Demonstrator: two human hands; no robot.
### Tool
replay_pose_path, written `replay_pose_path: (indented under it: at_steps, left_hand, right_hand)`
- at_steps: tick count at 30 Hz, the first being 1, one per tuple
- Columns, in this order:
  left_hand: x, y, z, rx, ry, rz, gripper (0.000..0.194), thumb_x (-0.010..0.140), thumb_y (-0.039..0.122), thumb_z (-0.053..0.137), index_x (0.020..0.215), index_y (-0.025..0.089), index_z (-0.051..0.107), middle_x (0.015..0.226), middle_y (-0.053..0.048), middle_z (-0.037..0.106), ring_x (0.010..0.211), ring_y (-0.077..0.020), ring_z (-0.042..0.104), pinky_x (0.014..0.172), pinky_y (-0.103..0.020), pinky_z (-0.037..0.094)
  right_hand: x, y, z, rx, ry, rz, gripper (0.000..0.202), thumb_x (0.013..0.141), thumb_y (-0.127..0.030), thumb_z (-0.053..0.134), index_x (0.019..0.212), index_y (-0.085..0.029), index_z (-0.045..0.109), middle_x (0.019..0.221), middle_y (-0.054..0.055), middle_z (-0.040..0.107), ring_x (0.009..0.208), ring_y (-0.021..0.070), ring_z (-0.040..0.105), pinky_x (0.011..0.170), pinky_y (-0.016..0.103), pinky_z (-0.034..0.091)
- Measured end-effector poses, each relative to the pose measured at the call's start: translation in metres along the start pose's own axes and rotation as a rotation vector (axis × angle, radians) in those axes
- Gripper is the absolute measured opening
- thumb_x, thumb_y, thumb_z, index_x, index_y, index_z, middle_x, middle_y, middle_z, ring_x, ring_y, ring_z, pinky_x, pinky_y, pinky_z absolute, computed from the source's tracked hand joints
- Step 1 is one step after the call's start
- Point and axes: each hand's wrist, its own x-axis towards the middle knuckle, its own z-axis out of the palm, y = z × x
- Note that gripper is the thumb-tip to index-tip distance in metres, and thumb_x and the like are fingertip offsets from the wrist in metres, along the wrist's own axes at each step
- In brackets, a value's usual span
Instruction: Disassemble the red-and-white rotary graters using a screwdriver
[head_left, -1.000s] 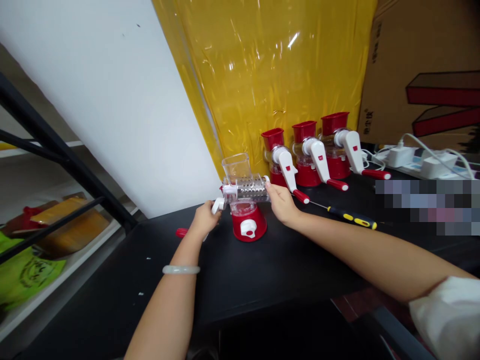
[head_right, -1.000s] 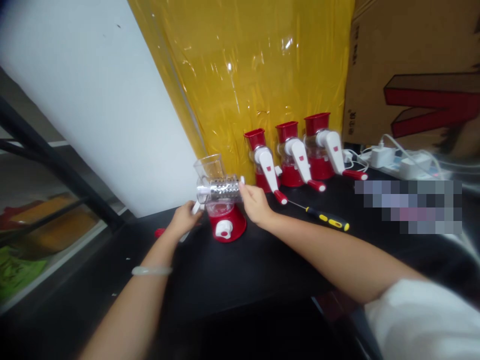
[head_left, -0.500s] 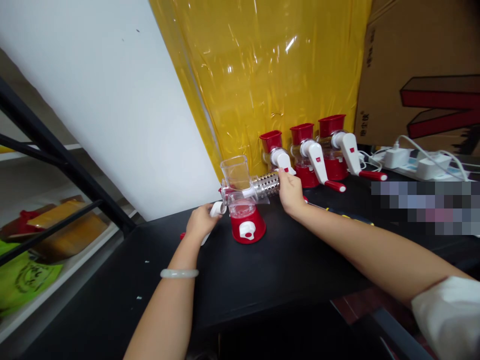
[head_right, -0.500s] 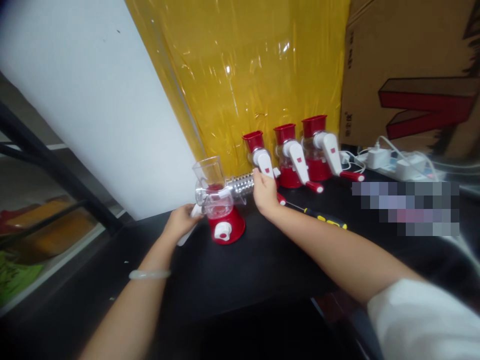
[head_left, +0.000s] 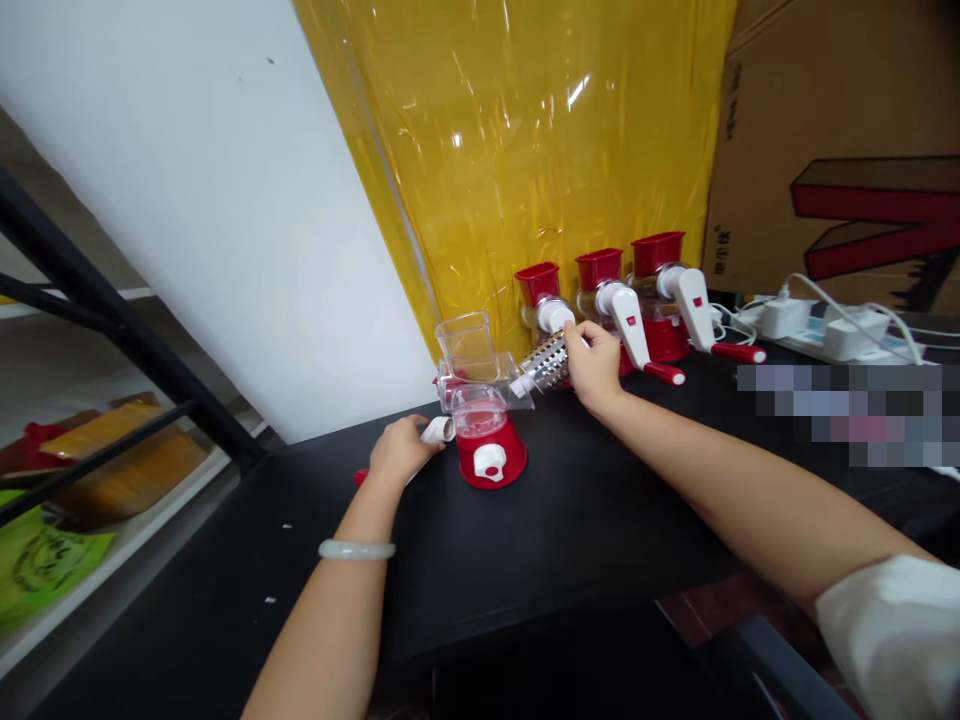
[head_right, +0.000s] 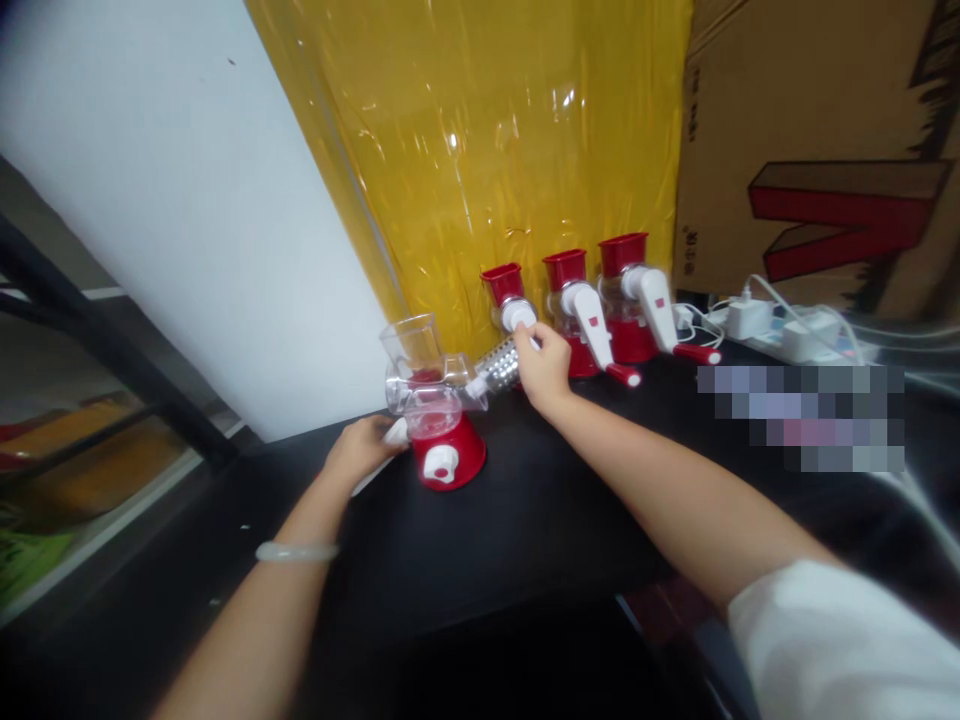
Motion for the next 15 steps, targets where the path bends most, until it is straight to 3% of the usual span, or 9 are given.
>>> replay_pose_path:
  at_steps: [8,15]
  left_hand:
    - [-0.001,0.001,-0.002,0.035,-0.025,-0.022,0.053,0.067,0.048,0.075,0.114,0.025,0.069,0.112,-0.012,0.073,0.107,-0.0318,0.066,0.071,-0.03,0.045]
    - [-0.004,0.005,-0.004,-0.024,-0.056,-0.01,0.046,0.071,0.04,0.071,0.114,0.024,0.069,0.108,-0.012,0.074,0.104,-0.0311,0.068,0.074,-0.031,0.047]
  right_hand:
    - [0.006,0.003,-0.002,0.003,0.055,-0.06,0.034,0.088,-0.046,0.052,0.066,-0.022,0.045,0.064,-0.003,0.047,0.068,0.0143,0.048,0.07,0.027,0.04]
    - [0.013,0.015,-0.003,-0.026,0.088,-0.101,0.037,0.093,-0.049,0.047,0.068,-0.022,0.044,0.065,-0.003,0.047,0.066,0.0137,0.047,0.068,0.028,0.038]
